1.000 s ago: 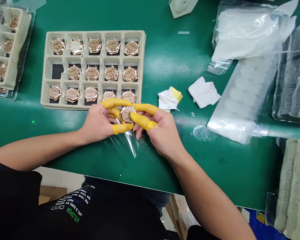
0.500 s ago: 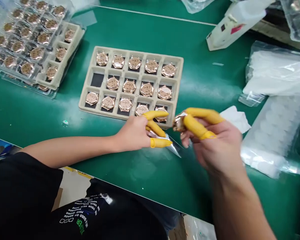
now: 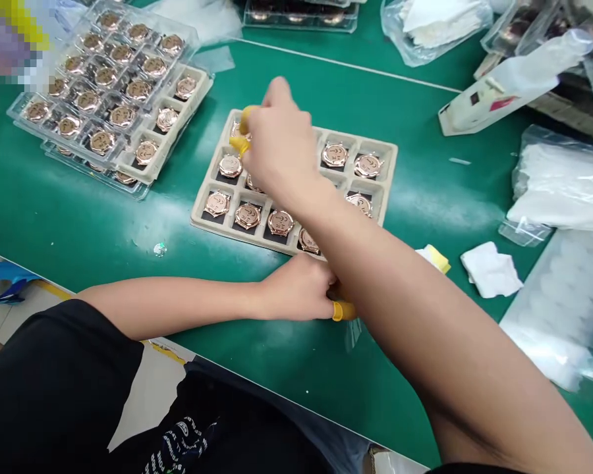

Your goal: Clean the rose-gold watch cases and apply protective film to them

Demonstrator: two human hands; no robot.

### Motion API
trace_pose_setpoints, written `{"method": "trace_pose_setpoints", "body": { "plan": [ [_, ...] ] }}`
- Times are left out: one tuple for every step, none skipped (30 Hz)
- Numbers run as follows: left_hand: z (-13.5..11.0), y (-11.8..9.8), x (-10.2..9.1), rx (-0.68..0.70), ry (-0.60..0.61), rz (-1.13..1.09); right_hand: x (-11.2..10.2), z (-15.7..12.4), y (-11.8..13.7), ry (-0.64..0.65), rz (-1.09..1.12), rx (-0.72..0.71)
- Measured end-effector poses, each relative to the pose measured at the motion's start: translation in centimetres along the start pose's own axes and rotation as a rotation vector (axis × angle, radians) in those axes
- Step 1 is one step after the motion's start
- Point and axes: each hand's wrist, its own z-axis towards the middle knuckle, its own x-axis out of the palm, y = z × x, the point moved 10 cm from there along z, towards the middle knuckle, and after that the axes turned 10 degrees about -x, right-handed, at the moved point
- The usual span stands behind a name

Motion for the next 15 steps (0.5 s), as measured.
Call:
{"method": "trace_pose_setpoints", "body": {
  "plan": [
    [0.0, -0.1, 0.0, 0.005, 0.007, -0.011, -0.9, -0.9, -0.8, -0.042, -0.018, -0.007],
    [0.0, -0.1, 0.0, 0.005, 0.015, -0.016, -1.5, -1.9, -1.5, -0.064, -0.034, -0.009],
    [0.1, -0.1, 0.0, 0.002, 0.019, -0.014, -1.9, -2.8, -2.0, -0.076, -0.048, -0.004],
    [0.1, -0.1, 0.0, -0.002, 0.019, -0.007, -1.9, -3.4, -2.5, -0.078, -0.062, 0.007],
    [0.1, -0.1, 0.0, -0.009, 0.015, 0.005, -1.6, -3.8, -2.7, -0.072, -0.072, 0.024],
    [0.1, 0.0, -0.1, -0.018, 0.007, 0.015, -1.1, -4.0, -2.9, -0.055, -0.076, 0.045],
    [0.1, 0.0, -0.2, -0.027, -0.003, 0.019, -0.5, -3.8, -2.9, -0.033, -0.074, 0.069],
    [0.1, 0.1, -0.3, -0.035, -0.011, 0.016, 0.1, -3.5, -2.7, -0.013, -0.065, 0.089],
    [0.1, 0.2, -0.3, -0.042, -0.018, 0.008, 0.4, -3.1, -2.3, 0.004, -0.049, 0.105],
    [0.0, 0.3, -0.4, -0.047, -0.022, -0.009, 0.5, -2.7, -1.8, 0.017, -0.023, 0.119],
    [-0.1, 0.4, -0.4, -0.048, -0.028, -0.032, 0.2, -2.5, -1.3, 0.019, 0.013, 0.139],
    [-0.2, 0.5, -0.5, -0.048, -0.045, -0.059, -0.5, -2.6, -0.8, 0.008, 0.058, 0.167],
    [-0.2, 0.6, -0.6, -0.054, -0.059, -0.091, -1.7, -3.2, -0.4, -0.017, 0.113, 0.204],
    [-0.2, 0.8, -0.7, -0.063, -0.07, -0.144, -3.3, -4.3, 0.0, -0.056, 0.179, 0.252],
    [-0.2, 1.0, -0.8, -0.076, -0.077, -0.243, -5.1, -6.0, 0.2, -0.114, 0.253, 0.303]
  ]
}}
